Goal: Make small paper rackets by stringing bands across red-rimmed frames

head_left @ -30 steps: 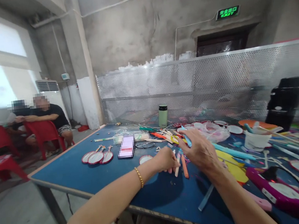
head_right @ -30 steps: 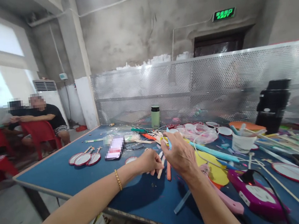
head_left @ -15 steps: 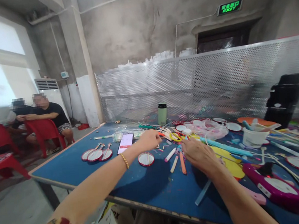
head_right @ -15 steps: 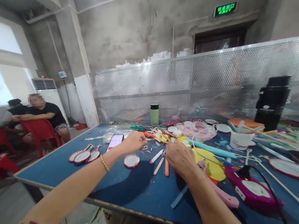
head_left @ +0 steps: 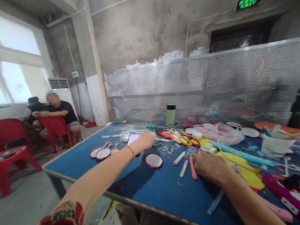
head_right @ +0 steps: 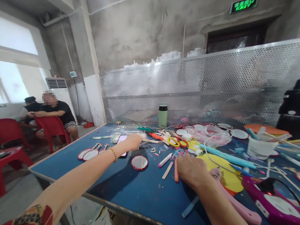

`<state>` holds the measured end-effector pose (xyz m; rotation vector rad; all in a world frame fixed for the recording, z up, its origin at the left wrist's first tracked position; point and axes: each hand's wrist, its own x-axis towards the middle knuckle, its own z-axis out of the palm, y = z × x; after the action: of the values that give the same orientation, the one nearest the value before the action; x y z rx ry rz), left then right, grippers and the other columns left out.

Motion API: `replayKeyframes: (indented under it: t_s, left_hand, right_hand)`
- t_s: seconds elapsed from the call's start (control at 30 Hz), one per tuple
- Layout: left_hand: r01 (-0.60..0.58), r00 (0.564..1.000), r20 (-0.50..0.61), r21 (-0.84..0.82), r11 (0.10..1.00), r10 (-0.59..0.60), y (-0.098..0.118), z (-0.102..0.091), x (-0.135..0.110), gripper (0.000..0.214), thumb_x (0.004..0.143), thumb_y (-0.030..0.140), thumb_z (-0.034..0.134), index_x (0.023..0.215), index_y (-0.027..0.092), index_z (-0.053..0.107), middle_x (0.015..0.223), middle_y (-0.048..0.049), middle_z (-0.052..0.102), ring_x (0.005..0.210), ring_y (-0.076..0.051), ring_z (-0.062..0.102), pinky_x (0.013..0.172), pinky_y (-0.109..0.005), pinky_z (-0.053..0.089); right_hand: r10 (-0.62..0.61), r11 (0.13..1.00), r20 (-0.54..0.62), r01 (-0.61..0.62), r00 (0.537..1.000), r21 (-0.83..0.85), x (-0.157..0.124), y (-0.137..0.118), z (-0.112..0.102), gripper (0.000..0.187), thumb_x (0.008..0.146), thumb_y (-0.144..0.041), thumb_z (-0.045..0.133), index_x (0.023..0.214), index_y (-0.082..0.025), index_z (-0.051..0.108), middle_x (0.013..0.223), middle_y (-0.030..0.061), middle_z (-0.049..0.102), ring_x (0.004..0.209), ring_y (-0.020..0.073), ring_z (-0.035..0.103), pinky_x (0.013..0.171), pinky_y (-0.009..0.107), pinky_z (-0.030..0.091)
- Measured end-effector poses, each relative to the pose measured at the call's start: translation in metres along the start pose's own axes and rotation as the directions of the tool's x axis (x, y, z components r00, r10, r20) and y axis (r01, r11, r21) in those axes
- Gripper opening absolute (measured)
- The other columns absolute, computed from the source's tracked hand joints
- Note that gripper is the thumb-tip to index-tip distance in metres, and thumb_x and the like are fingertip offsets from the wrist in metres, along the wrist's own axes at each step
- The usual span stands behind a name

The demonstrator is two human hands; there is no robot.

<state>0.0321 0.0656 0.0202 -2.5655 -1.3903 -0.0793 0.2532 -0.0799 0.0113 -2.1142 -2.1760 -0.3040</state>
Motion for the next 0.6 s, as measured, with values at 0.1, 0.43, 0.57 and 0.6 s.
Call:
replayKeyframes:
  t_s: [0.1, 0.43, 0.57, 0.6]
  left_hand:
    - [-0.005, 0.999, -0.045, -0.007, 1.000, 0.005, 0.005, 0.007, 0.005, 0.016, 0.079, 0.007, 0.061, 0.092, 0.010, 0.071, 0.094, -0.0203, 0.071, 0.093, -0.026, 0.069, 0.084, -0.034, 0.052]
    - [-0.034, 0.981, -0.194, -0.201, 0.979, -0.006, 0.001, -0.011, 0.015, 0.027, 0.086, 0.014, 0.049, 0.094, 0.013, 0.075, 0.095, -0.0138, 0.074, 0.089, -0.021, 0.068, 0.080, -0.028, 0.049]
    - [-0.142, 0.975, -0.209, -0.323, 0.936, 0.076, 0.016, -0.036, 0.000, 0.024, 0.083, 0.018, 0.052, 0.087, 0.013, 0.075, 0.086, -0.0093, 0.074, 0.080, -0.018, 0.066, 0.073, -0.024, 0.047]
    - [-0.177, 0.972, -0.208, -0.352, 0.919, 0.107, 0.020, -0.042, -0.005, 0.023, 0.082, 0.016, 0.052, 0.085, 0.014, 0.075, 0.083, -0.0079, 0.074, 0.079, -0.017, 0.066, 0.071, -0.022, 0.046]
  right_hand:
    - [0.022, 0.999, 0.001, -0.021, 1.000, -0.038, 0.000, 0.000, -0.001, 0.029, 0.089, -0.022, 0.048, 0.077, -0.020, 0.074, 0.085, 0.0127, 0.073, 0.075, 0.0250, 0.071, 0.062, 0.032, 0.047]
    - [-0.059, 0.993, -0.367, 0.016, 0.928, -0.119, 0.009, -0.005, -0.007, 0.027, 0.097, -0.027, 0.043, 0.097, -0.017, 0.068, 0.097, 0.0117, 0.066, 0.089, 0.0237, 0.066, 0.069, 0.030, 0.048]
    - [-0.283, 0.958, -0.610, 0.241, 0.740, -0.153, 0.018, -0.009, -0.003, 0.032, 0.094, -0.019, 0.048, 0.123, -0.016, 0.061, 0.110, 0.0137, 0.061, 0.098, 0.0245, 0.059, 0.084, 0.034, 0.049]
    - [-0.317, 0.947, -0.642, 0.269, 0.698, -0.176, 0.018, -0.010, -0.003, 0.036, 0.092, -0.018, 0.050, 0.127, -0.017, 0.059, 0.116, 0.0147, 0.059, 0.101, 0.0261, 0.057, 0.087, 0.037, 0.048]
